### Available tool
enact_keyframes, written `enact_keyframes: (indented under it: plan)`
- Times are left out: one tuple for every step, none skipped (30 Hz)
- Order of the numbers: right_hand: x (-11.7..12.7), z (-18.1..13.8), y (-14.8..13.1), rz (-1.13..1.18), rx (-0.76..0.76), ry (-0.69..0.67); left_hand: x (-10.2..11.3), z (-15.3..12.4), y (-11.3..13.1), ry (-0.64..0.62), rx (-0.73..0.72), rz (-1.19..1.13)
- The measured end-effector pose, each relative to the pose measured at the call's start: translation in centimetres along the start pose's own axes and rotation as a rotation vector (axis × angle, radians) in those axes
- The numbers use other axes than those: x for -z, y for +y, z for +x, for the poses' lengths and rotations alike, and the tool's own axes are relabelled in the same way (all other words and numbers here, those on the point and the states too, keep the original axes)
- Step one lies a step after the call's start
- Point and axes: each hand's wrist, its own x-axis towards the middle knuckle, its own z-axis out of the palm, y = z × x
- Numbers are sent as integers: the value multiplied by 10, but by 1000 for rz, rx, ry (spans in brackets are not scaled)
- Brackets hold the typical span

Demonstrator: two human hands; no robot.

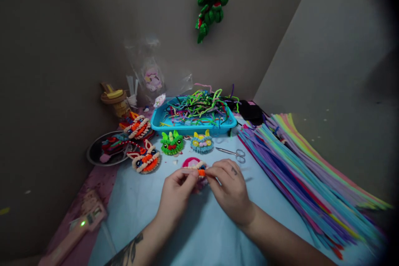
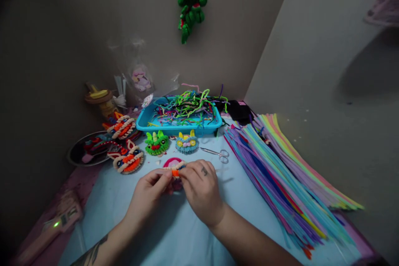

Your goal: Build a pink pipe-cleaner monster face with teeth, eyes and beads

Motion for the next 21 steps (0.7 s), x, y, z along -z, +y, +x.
enact_keyframes:
  plan:
    - [0,0,0,2,-10,-2,0,0,-1,1,-8,-6]
    - [-1,0,0,10,-19,-10,1,1,-2,1,-22,-10]
    - [-1,1,0,24,-25,-26,1,1,-3,2,-41,-12]
    - [-1,1,1,40,-26,-49,1,1,-3,1,-62,-10]
    - [-1,2,1,55,-23,-72,1,1,-3,-1,-82,-5]
    - [-1,2,2,67,-16,-93,1,1,-3,-4,-99,1]
    - [-1,2,2,76,-9,-107,1,1,-2,-5,-112,7]
    - [0,3,3,82,-2,-114,1,1,-2,-4,-120,12]
    - [0,3,4,85,0,-114,1,1,-1,-4,-121,14]
    - [0,3,5,87,-2,-110,1,1,-1,-8,-117,14]
    - [1,3,5,88,-6,-106,1,0,-1,-16,-107,11]
    - [1,3,6,86,-12,-104,1,0,-1,-26,-95,7]
    - [1,3,6,82,-17,-104,1,1,-1,-37,-82,4]
    - [1,3,6,79,-20,-103,1,1,-2,-48,-68,4]
    - [2,4,6,78,-22,-102,2,1,-2,-53,-59,4]
    - [2,4,6,78,-22,-101,2,1,-2,-46,-56,5]
    - [2,4,5,78,-23,-100,2,2,-2,-31,-58,11]
    - [2,4,5,78,-26,-100,2,2,-2,-10,-64,17]
    - [1,4,5,77,-32,-99,1,2,-1,13,-75,22]
    - [1,4,5,76,-38,-98,1,2,0,32,-86,26]
    - [1,4,5,74,-44,-97,0,2,0,41,-93,30]
